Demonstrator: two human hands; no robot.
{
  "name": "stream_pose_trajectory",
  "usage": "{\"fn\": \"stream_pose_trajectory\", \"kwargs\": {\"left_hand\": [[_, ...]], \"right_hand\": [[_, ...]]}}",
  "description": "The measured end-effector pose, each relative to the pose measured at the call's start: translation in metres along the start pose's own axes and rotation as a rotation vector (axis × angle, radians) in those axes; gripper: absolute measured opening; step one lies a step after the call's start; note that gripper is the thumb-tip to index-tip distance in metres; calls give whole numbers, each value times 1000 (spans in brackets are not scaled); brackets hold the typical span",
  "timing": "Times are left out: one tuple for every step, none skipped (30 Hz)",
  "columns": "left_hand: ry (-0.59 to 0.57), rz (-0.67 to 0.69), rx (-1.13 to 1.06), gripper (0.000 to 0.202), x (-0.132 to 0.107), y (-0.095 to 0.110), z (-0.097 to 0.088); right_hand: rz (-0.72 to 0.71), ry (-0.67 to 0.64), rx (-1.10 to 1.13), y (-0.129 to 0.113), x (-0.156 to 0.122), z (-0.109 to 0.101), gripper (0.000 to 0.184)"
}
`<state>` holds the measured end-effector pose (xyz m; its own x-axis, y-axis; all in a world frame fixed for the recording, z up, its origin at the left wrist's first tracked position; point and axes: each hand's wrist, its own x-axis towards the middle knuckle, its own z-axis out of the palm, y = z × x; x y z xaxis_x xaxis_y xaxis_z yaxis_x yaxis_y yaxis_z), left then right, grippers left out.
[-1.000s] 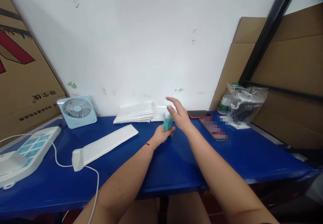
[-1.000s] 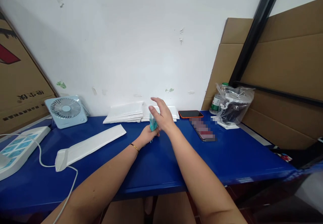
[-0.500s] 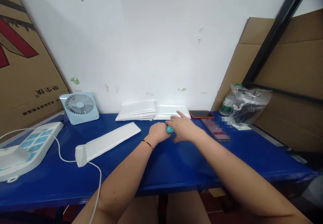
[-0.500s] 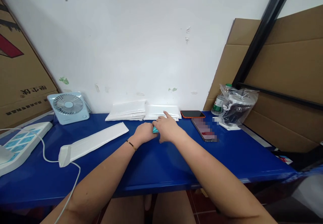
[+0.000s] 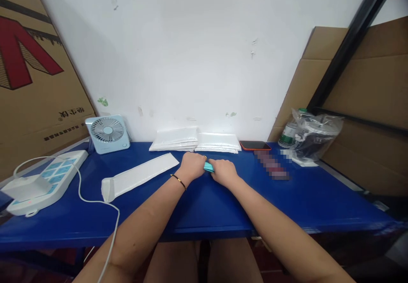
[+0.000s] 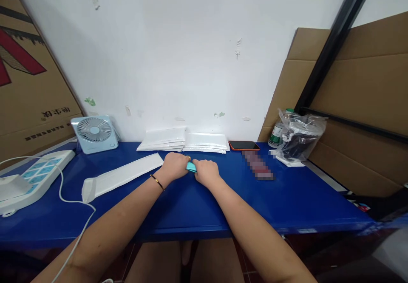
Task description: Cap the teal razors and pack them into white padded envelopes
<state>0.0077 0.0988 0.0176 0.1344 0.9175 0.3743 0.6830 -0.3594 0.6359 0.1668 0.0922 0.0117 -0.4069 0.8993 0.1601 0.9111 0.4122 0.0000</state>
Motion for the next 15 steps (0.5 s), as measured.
{"fn": "stream_pose_trajectory", "kwargs": {"left_hand": [[43, -28, 14, 26, -2, -3, -7], [98, -70, 41, 31, -4, -8, -15], [151, -128, 78, 36, -7, -15, -23], [192, -191, 125, 39, -9, -22, -32], [192, -266, 179, 36, -12, -30, -40], [148, -313, 220, 30, -15, -38, -47], [117, -331, 238, 25, -18, -44, -53], [82, -337, 253, 23, -22, -49, -58], [52, -329, 261, 22, -26, -51, -62], [35, -319, 266, 20, -30, -50, -65], [5, -299, 272, 17, -35, -47, -68], [-50, -256, 272, 14, -42, -40, -70], [-118, -201, 261, 17, -50, -32, -71], [-239, -92, 234, 25, -59, -23, -72], [-370, 34, 187, 33, -69, -13, -72]], "right_hand": [[6, -12, -7, 2, 0, 0, 31], [19, -24, -13, 6, 0, 0, 31], [38, -34, -17, 10, 1, 0, 32], [56, -38, -16, 16, 1, 0, 32], [71, -37, -9, 21, 2, 0, 32], [83, -32, 2, 26, 2, 0, 31], [94, -23, 16, 30, 2, 1, 30], [102, -16, 33, 34, 3, 1, 29], [110, -7, 52, 37, 3, 2, 27], [116, 6, 73, 40, 3, 2, 26], [124, 23, 97, 43, 4, 3, 25], [134, 48, 121, 47, 4, 2, 26], [145, 77, 148, 51, 4, 2, 27], [157, 111, 175, 55, 4, 0, 28], [164, 144, 202, 60, 3, -2, 28]]}}
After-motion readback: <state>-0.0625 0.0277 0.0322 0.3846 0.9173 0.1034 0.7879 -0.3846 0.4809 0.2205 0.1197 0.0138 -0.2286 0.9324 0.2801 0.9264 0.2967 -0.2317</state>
